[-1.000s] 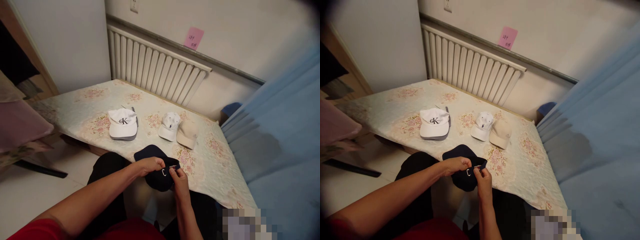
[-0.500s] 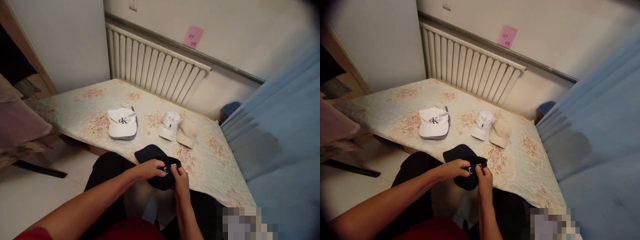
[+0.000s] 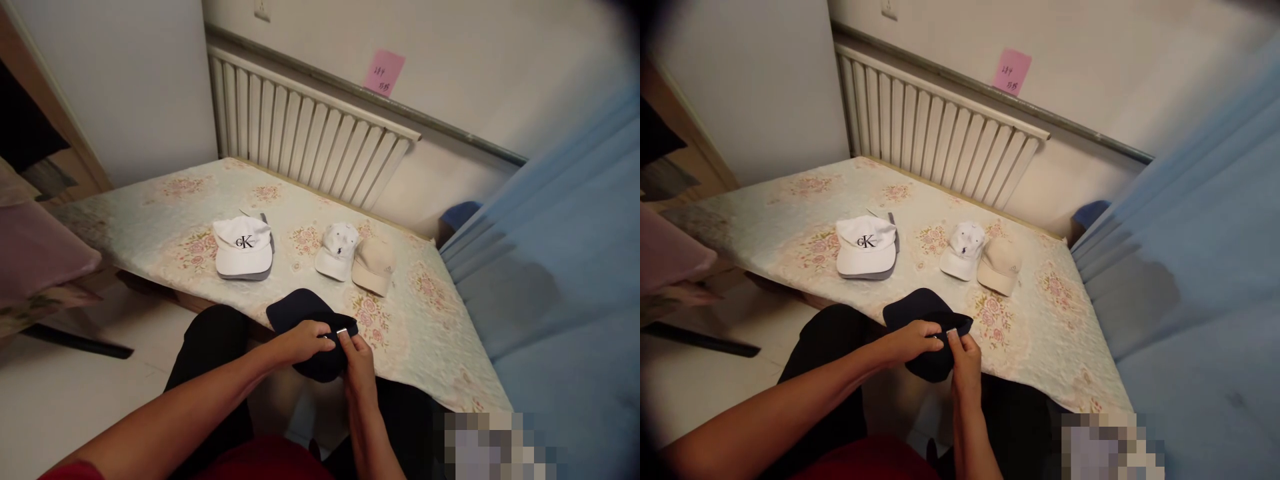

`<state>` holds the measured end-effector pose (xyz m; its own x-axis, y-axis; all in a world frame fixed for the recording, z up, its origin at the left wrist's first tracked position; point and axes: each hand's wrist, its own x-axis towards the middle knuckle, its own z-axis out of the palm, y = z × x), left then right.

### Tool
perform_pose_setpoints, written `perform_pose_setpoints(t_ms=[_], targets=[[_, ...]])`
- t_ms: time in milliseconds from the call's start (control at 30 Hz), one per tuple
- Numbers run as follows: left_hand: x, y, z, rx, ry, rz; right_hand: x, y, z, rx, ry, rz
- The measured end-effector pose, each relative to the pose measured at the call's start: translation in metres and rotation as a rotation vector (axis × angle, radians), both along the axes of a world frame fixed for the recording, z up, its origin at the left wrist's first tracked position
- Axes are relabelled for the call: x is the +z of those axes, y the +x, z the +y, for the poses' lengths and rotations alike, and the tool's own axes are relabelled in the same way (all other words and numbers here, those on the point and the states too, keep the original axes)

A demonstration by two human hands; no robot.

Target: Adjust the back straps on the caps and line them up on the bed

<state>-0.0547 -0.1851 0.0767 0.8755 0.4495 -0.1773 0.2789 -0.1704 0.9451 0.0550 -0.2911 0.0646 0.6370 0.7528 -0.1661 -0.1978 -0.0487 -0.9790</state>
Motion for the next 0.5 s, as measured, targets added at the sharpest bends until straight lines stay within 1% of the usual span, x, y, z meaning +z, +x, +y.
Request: perform_pose_setpoints(t_ms=[100, 267, 367, 433, 500], targets=[[0.001, -0.002, 0.000, -0.017, -0.019, -0.005, 0.003, -0.001, -0.001, -0.003, -0.024, -0.104], [0.009, -0.006, -0.002, 0.023, -0.015, -0.021, 0.010, -0.007, -0.001, -0.002, -0.068, -0.325], [0.015, -0.010, -0.002, 0.049, -0.087, -0.022, 0.010, -0.008, -0.002, 0.025, -0.076, -0.370], [0.018, -0.015, -0.001, 0.058, -0.156, -0.027, 0.006, -0.003, -0.004, -0.029, -0.062, -0.343], [0.019, -0.021, 0.001, 0.059, -0.218, -0.040, 0.000, 0.008, -0.006, -0.137, -0.042, -0.330]])
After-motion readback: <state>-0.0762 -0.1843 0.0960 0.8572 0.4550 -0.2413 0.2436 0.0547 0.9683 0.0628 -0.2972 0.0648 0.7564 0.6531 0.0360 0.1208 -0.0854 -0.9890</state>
